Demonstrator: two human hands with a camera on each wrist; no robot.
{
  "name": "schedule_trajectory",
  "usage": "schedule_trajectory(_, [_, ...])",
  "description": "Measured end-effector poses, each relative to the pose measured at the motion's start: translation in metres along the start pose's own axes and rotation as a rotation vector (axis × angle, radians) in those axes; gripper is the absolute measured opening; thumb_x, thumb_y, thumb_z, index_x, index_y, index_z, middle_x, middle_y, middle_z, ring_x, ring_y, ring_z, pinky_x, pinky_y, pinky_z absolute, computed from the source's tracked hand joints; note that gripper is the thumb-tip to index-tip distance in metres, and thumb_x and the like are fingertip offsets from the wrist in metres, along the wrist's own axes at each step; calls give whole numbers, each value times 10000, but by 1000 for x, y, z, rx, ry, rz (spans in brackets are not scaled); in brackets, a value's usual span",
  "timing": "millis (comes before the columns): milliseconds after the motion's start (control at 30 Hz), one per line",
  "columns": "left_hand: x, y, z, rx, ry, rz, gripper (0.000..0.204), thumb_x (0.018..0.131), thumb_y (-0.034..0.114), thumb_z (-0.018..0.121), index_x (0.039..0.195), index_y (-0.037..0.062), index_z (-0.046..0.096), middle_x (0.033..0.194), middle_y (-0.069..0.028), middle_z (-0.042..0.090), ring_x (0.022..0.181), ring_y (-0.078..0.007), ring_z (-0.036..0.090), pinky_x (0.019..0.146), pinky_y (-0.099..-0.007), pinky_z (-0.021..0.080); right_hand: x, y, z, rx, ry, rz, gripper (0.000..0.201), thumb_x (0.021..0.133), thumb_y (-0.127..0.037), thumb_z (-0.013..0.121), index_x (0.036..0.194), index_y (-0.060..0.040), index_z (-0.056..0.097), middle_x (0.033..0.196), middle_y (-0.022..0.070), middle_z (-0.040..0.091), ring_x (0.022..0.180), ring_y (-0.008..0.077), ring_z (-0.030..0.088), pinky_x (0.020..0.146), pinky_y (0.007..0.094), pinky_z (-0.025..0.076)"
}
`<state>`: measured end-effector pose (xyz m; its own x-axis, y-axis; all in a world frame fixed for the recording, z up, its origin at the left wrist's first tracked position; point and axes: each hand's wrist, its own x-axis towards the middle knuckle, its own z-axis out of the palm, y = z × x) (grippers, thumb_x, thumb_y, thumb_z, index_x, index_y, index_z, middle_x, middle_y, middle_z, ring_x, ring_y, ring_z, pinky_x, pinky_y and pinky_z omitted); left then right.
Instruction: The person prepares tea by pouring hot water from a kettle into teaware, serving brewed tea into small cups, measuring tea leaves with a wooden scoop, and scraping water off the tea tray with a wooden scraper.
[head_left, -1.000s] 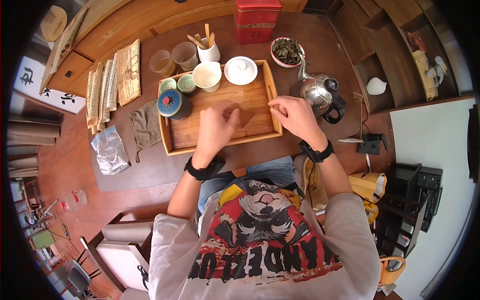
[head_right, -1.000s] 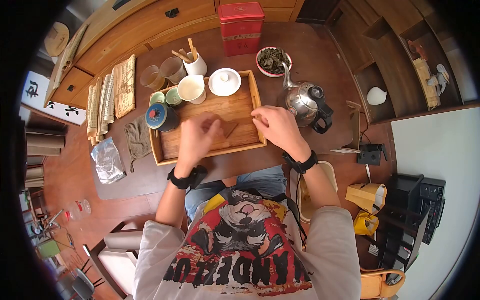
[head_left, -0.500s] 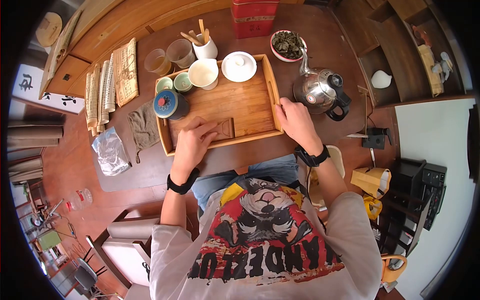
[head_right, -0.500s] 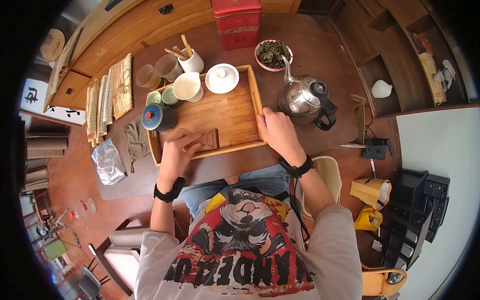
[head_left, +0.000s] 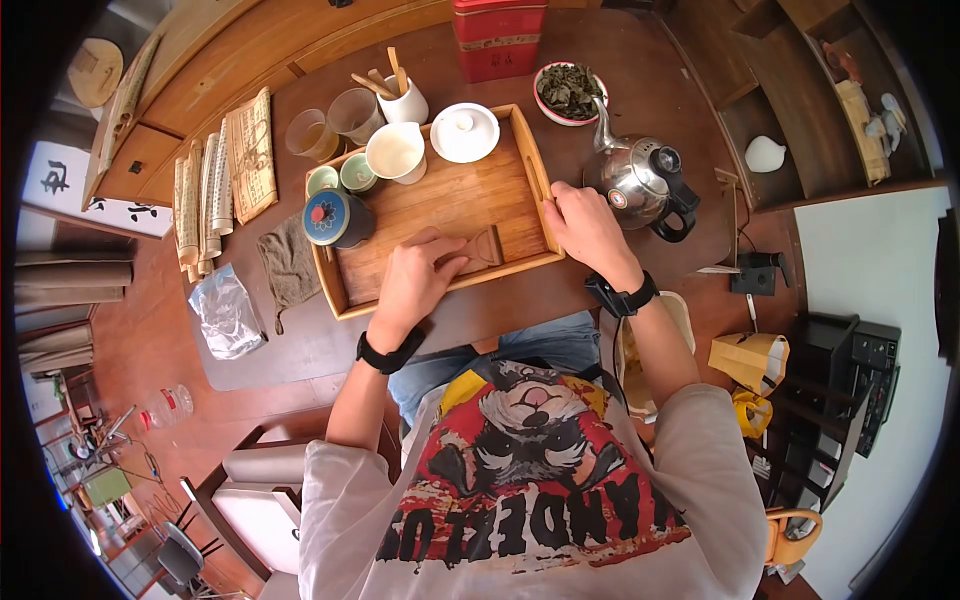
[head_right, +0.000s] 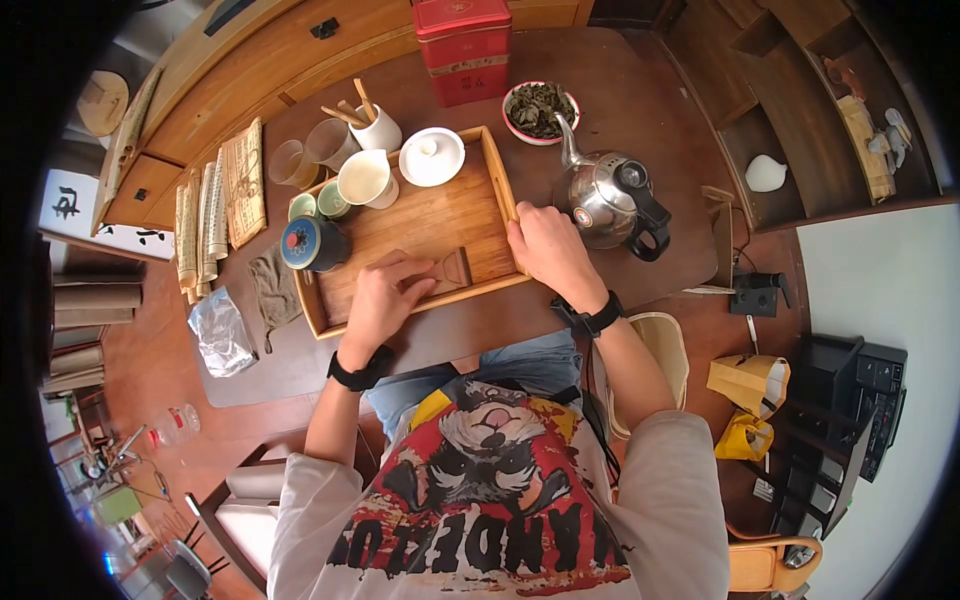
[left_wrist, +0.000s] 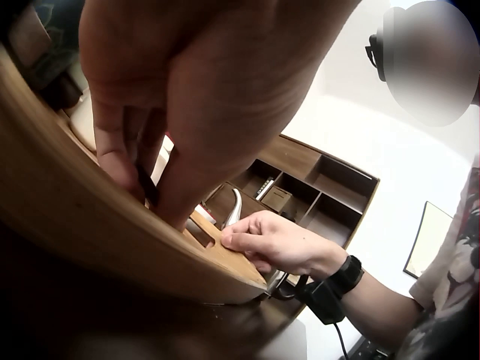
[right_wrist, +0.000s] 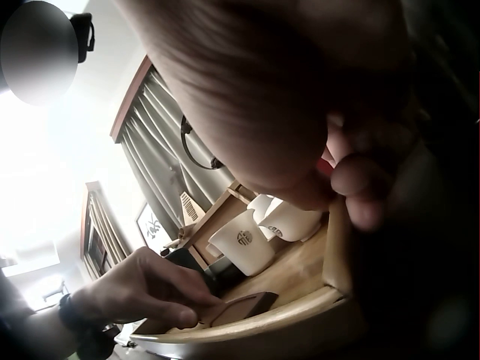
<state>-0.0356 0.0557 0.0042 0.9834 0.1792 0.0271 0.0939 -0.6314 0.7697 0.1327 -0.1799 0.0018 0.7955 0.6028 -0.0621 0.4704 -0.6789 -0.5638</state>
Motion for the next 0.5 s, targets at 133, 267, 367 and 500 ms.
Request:
schedule_trajectory(133, [13,5,21,-10,-18,22,241,880,95,875,1110,31,844,1020,-162,785,830,-365,763,759,-432,608,0,5,3,33,28,-20,232,1034,-141,666,921,58,636,808,324,704,804,527,712,729,594,572])
schedule_trajectory(267, [22,15,30,12,-47,4,239,880,107,873,1107,36,847,1029,-163,794,835,-375,766,776,-442,615,-1,5,7,61,56,-8,226,1033,-134,672,910,51,626,790,311,690,792,515,702,707,583,551])
schedule_trajectory(367, [27,17,41,30,-19,72,276,857,77,907,1119,13,849,916,-144,772,708,-288,734,693,-391,588,-3,6,9,62,63,4,221,1035,-137,672,914,45,634,791,307,693,789,512,703,706,584,550])
schedule_trajectory(500, [32,18,47,16,-30,67,281,849,80,914,1116,15,855,914,-167,781,691,-271,728,682,-384,579,-4,5,9,79,77,9,222,1040,-141,671,916,39,632,799,301,698,790,509,704,705,583,548])
